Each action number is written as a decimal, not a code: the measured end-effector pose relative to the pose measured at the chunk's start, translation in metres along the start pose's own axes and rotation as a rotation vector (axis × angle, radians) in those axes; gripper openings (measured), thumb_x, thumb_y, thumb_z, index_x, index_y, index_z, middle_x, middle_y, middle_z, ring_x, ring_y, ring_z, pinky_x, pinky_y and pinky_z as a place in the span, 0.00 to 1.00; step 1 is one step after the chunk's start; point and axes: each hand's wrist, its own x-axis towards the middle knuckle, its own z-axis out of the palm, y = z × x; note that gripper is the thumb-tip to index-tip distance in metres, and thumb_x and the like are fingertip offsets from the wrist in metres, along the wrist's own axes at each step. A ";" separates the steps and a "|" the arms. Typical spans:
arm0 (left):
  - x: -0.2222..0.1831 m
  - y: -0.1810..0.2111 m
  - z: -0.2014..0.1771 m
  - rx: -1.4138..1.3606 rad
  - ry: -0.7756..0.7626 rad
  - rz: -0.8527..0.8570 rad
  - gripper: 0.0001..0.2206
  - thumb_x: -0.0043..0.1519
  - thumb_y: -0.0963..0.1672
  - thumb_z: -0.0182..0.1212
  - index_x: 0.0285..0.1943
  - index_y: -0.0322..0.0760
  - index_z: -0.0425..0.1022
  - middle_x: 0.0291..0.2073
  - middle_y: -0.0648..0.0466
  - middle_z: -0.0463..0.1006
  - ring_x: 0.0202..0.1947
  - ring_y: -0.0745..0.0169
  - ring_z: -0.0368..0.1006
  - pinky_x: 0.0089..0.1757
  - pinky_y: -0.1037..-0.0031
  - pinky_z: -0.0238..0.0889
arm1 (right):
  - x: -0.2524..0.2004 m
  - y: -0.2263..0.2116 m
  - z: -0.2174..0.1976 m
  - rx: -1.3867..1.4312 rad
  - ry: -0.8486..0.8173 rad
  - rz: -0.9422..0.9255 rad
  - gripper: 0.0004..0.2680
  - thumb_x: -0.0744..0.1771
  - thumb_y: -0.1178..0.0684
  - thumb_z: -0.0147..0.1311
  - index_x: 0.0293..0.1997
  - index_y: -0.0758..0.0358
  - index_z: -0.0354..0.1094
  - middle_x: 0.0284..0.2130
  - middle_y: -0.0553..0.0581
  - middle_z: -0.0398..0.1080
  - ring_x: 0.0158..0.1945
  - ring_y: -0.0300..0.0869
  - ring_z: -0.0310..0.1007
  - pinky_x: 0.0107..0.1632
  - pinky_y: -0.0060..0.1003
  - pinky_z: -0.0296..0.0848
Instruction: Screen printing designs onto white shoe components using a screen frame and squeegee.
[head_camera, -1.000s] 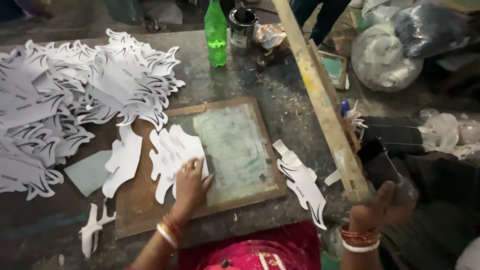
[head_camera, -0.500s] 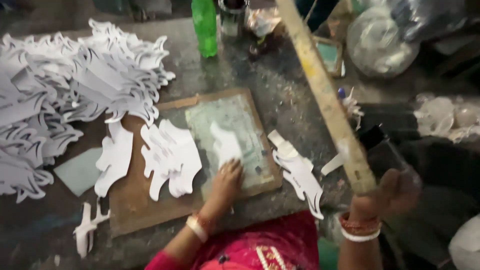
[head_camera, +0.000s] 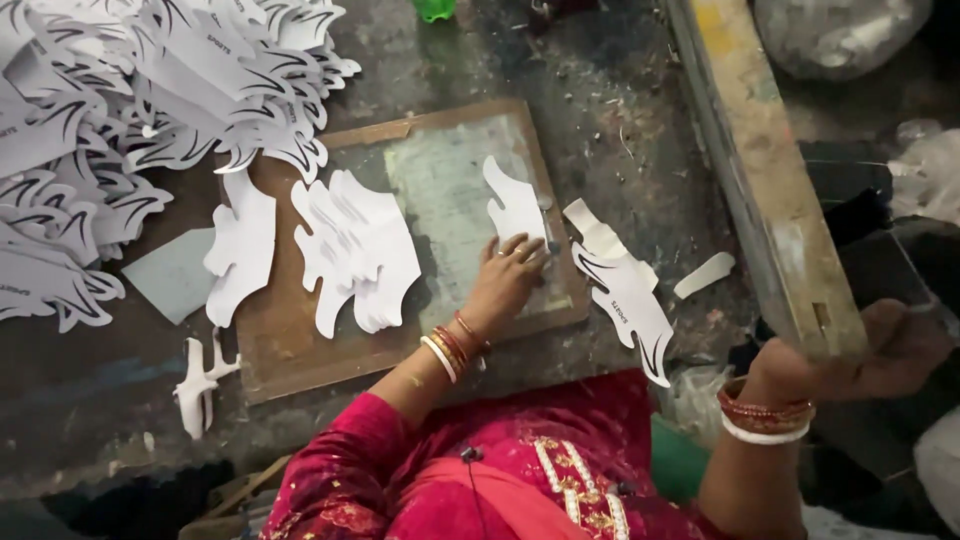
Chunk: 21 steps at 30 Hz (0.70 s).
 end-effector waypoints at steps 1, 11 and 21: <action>0.003 0.002 -0.008 -0.027 -0.042 -0.005 0.18 0.55 0.44 0.61 0.56 0.44 0.80 0.63 0.53 0.72 0.67 0.52 0.60 0.62 0.43 0.44 | 0.000 0.004 0.002 0.049 -0.010 0.146 0.09 0.74 0.56 0.49 0.39 0.69 0.54 0.33 0.55 0.52 0.38 0.46 0.52 0.42 0.45 0.56; -0.011 0.011 -0.013 -0.052 0.057 -0.008 0.14 0.57 0.42 0.61 0.52 0.47 0.81 0.61 0.54 0.75 0.67 0.54 0.64 0.65 0.48 0.47 | -0.025 0.012 0.001 0.171 -0.035 -0.046 0.10 0.79 0.54 0.45 0.60 0.76 0.56 0.48 0.65 0.63 0.49 0.51 0.61 0.53 0.46 0.65; -0.132 0.027 -0.066 -1.287 -0.136 -0.270 0.15 0.68 0.47 0.63 0.51 0.28 0.78 0.36 0.41 0.80 0.35 0.56 0.75 0.40 0.63 0.67 | -0.049 -0.124 0.036 0.527 -0.911 -0.134 0.10 0.67 0.55 0.55 0.53 0.60 0.73 0.48 0.61 0.77 0.49 0.52 0.80 0.52 0.44 0.78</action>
